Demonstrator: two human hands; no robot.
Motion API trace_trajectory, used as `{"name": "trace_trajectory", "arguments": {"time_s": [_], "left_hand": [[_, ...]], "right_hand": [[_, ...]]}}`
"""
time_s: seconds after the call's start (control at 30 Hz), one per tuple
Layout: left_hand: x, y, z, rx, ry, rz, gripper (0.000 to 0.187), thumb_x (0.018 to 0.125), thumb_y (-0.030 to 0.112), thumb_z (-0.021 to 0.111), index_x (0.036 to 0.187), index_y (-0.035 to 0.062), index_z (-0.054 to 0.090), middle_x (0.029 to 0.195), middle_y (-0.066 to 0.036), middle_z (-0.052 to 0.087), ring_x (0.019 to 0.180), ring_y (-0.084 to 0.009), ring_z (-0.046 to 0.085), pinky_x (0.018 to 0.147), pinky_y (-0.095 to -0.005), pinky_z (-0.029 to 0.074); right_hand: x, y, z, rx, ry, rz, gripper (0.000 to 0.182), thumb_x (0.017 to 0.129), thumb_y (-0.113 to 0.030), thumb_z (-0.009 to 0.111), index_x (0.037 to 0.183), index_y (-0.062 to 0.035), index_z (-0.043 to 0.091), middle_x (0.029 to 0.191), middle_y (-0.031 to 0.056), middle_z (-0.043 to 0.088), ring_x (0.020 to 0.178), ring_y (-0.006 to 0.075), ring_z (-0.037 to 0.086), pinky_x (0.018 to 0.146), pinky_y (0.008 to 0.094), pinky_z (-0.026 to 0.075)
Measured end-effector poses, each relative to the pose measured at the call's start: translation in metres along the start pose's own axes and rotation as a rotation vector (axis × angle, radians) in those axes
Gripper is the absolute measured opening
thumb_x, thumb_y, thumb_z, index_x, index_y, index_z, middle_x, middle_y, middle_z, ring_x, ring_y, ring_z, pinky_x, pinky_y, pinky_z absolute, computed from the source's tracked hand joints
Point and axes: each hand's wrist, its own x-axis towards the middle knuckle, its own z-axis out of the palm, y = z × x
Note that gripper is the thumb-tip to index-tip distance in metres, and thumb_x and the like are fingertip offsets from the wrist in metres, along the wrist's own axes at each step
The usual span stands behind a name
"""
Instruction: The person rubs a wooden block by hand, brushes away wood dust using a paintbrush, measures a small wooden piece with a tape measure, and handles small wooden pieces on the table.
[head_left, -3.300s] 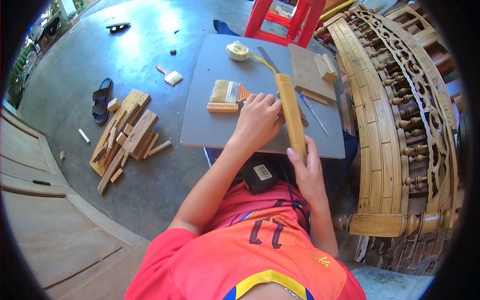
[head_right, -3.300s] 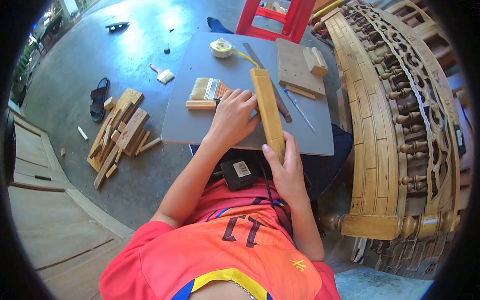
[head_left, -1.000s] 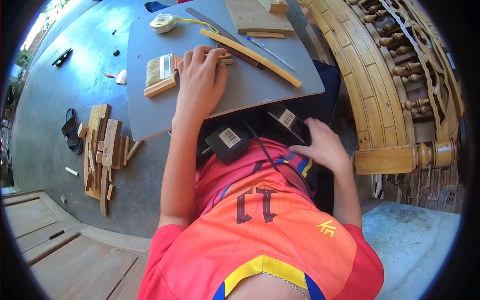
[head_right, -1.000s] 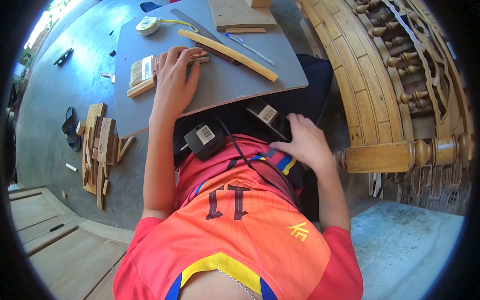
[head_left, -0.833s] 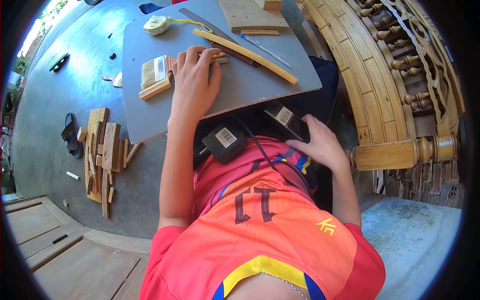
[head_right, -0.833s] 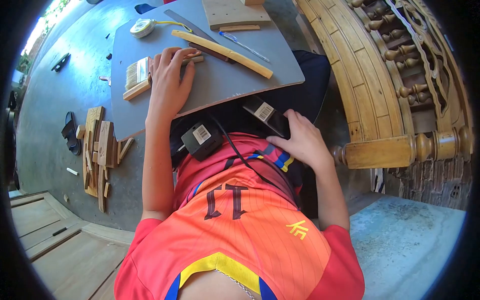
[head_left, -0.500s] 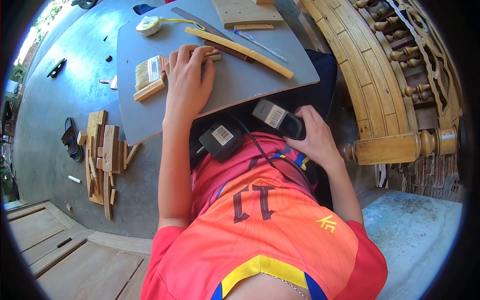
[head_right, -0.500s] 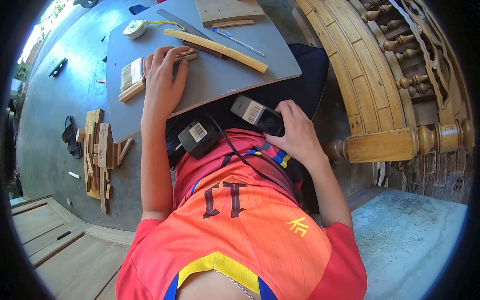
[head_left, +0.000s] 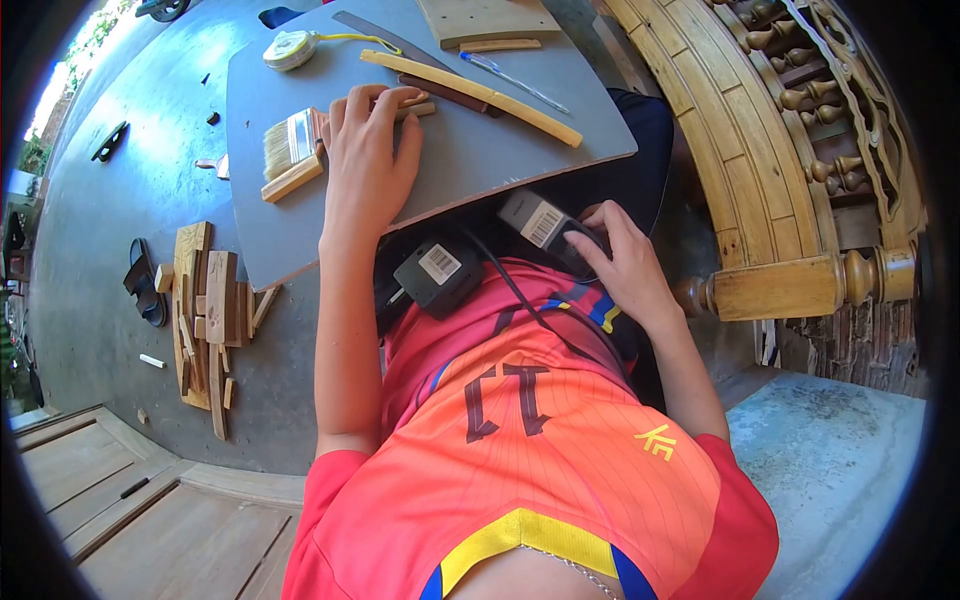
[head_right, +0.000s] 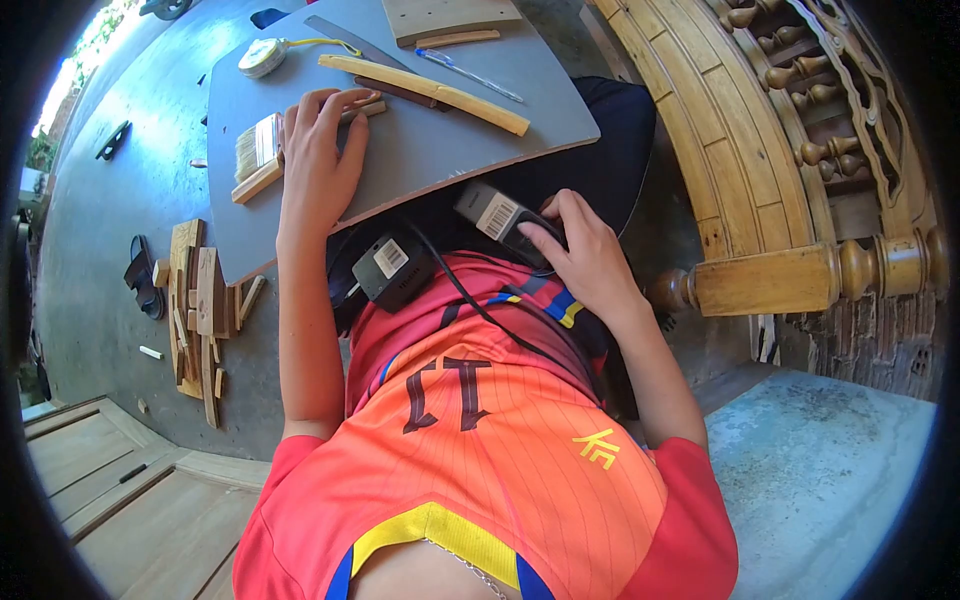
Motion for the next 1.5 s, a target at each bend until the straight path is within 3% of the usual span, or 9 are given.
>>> {"name": "trace_trajectory", "arguments": {"time_s": [0.27, 0.67, 0.77, 0.8, 1.03, 1.17, 1.23, 1.33, 1.5], "left_hand": [[0.000, 0.001, -0.001, -0.021, -0.005, -0.012, 0.029, 0.099, 0.018, 0.063, 0.126, 0.0116, 0.073, 0.122, -0.014, 0.062, 0.119, -0.0355, 0.054, 0.109, -0.0487, 0.039], [0.000, -0.002, -0.001, -0.016, 0.022, 0.019, 0.026, 0.096, 0.015, 0.064, 0.120, 0.0099, 0.072, 0.119, -0.014, 0.063, 0.116, -0.0355, 0.055, 0.101, -0.0480, 0.042], [-0.001, -0.003, 0.000, -0.025, 0.035, 0.024, 0.025, 0.096, 0.015, 0.064, 0.119, 0.0098, 0.071, 0.118, -0.013, 0.062, 0.114, -0.0357, 0.055, 0.101, -0.0483, 0.042], [-0.001, -0.004, 0.000, -0.033, 0.034, 0.023, 0.025, 0.096, 0.015, 0.064, 0.119, 0.0098, 0.071, 0.118, -0.013, 0.062, 0.114, -0.0357, 0.055, 0.101, -0.0482, 0.042], [-0.001, -0.001, -0.003, -0.092, 0.015, -0.014, 0.025, 0.097, 0.015, 0.063, 0.120, 0.0098, 0.071, 0.119, -0.013, 0.061, 0.115, -0.0350, 0.054, 0.104, -0.0473, 0.041], [-0.001, -0.001, -0.005, -0.092, 0.016, -0.010, 0.025, 0.096, 0.013, 0.063, 0.120, 0.0090, 0.070, 0.117, -0.014, 0.061, 0.116, -0.0341, 0.055, 0.105, -0.0471, 0.041], [0.000, -0.003, -0.004, -0.107, 0.022, 0.006, 0.026, 0.096, 0.012, 0.062, 0.121, 0.0083, 0.069, 0.117, -0.014, 0.061, 0.117, -0.0339, 0.055, 0.106, -0.0472, 0.041], [0.000, -0.002, -0.006, -0.120, 0.028, 0.011, 0.026, 0.096, 0.012, 0.062, 0.120, 0.0072, 0.069, 0.116, -0.015, 0.060, 0.116, -0.0344, 0.055, 0.105, -0.0478, 0.042], [-0.001, -0.001, -0.008, -0.129, 0.022, 0.000, 0.027, 0.096, 0.012, 0.062, 0.122, 0.0078, 0.068, 0.117, -0.014, 0.060, 0.116, -0.0345, 0.056, 0.103, -0.0475, 0.042]], "right_hand": [[-0.002, -0.011, -0.001, -0.214, 0.005, -0.119, 0.067, 0.076, -0.043, 0.091, 0.114, -0.0047, 0.051, 0.111, 0.0135, 0.060, 0.103, 0.0403, 0.064, 0.088, 0.0482, 0.053], [0.003, -0.008, -0.011, -0.444, -0.036, -0.054, 0.076, 0.081, -0.057, 0.085, 0.125, -0.0013, 0.059, 0.119, 0.0169, 0.067, 0.111, 0.0418, 0.064, 0.097, 0.0477, 0.051], [0.010, -0.021, -0.020, -0.457, -0.059, -0.018, 0.069, 0.085, -0.056, 0.082, 0.121, 0.0002, 0.066, 0.121, 0.0174, 0.067, 0.113, 0.0409, 0.064, 0.099, 0.0471, 0.050], [0.012, -0.028, -0.023, -0.472, -0.026, -0.067, 0.057, 0.089, -0.051, 0.079, 0.112, -0.0002, 0.069, 0.118, 0.0164, 0.068, 0.111, 0.0384, 0.065, 0.097, 0.0469, 0.051], [0.039, -0.101, -0.046, -0.116, 0.017, -0.062, 0.030, 0.095, -0.030, 0.077, 0.096, -0.0020, 0.068, 0.090, 0.0131, 0.069, 0.080, 0.0300, 0.069, 0.073, 0.0437, 0.054], [0.071, -0.106, -0.022, -0.226, 0.296, -0.496, 0.023, 0.094, -0.022, 0.076, 0.105, -0.0044, 0.067, 0.101, 0.0130, 0.067, 0.096, 0.0346, 0.066, 0.086, 0.0448, 0.052], [0.080, -0.110, -0.011, -0.327, 0.323, -0.535, 0.040, 0.091, -0.024, 0.077, 0.124, -0.0063, 0.064, 0.116, 0.0153, 0.063, 0.111, 0.0379, 0.061, 0.095, 0.0457, 0.049], [0.086, -0.115, 0.000, -0.377, 0.255, -0.534, 0.051, 0.091, -0.026, 0.078, 0.135, -0.0071, 0.060, 0.126, 0.0160, 0.060, 0.119, 0.0369, 0.058, 0.103, 0.0476, 0.045], [0.080, -0.145, -0.020, -0.130, 0.337, -0.738, 0.054, 0.091, -0.027, 0.079, 0.138, -0.0069, 0.062, 0.133, 0.0162, 0.064, 0.123, 0.0338, 0.061, 0.107, 0.0449, 0.044]]}}
